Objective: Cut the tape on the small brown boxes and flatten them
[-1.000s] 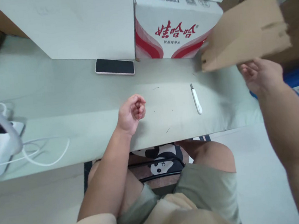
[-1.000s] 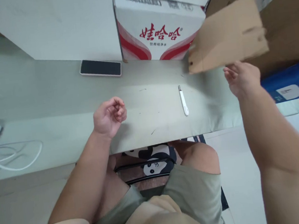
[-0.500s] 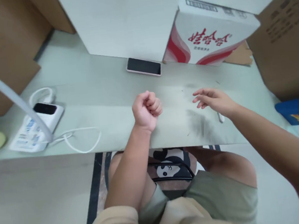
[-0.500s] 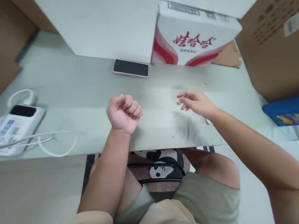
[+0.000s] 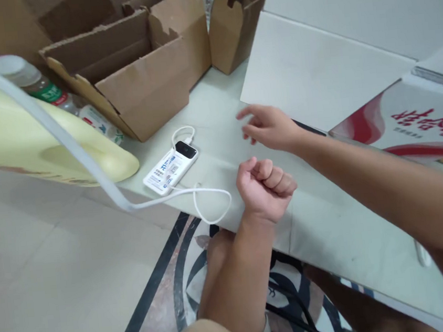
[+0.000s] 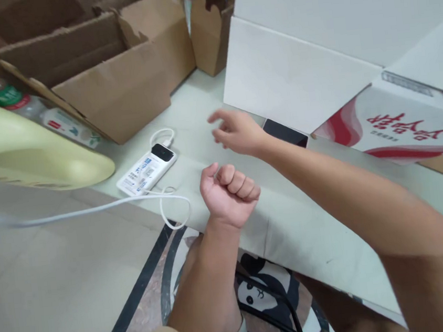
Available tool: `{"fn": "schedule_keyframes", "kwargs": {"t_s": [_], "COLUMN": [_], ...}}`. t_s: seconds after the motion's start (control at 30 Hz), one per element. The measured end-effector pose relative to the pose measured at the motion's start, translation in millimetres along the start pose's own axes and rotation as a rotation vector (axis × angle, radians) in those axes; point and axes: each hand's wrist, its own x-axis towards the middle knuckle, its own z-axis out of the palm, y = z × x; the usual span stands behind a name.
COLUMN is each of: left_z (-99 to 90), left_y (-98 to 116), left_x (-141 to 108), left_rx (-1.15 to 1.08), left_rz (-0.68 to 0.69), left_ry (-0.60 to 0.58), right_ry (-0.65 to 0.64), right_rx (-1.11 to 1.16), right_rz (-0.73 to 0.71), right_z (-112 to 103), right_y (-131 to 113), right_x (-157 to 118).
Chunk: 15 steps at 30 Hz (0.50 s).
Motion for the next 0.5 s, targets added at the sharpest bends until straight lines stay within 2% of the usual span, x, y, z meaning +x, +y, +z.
{"fn": "schedule_keyframes", "kwargs": {"t_s": [0.07,0.13,0.17,0.23,0.3,0.37,0.43,0.5], "left_z": [0.1,-0.7,-1.5,-3.6,-5.3,-5.4,-3.5,-0.5], "left_y": [5,7,8,9,12,15,17,16], "left_x": [0,2,3,3,2,-1,-3,-4], "left_rx": [-0.026,-0.031,-0.027,-0.014,-0.023,-0.057,-0.084,-0.068], "left_rz": [0.032,0.052,0.065,0.086,0.095,0.090,0.089,0.088], "left_ry": [0.009,0.051,0.086,0.145,0.136,0.064,0.033,0.081], "right_ry": [-0.013,-0.103,-0.145,-0.158,-0.117,-0.039,0.069,0.177], "right_rx": [0.027,0.084,0.066,-0.098,-0.279,-0.357,-0.327,-0.234], "right_rz": [-0.037,-0.135,-0.202,-0.227,-0.242,-0.262,-0.227,-0.204], "right_z": [27,54,66,82,87,81,67,48], "right_y": [-49,-96,-115,-138,-141,-131,-117,-105], "right_x": [40,72,84,100,103,97,84,70]}}
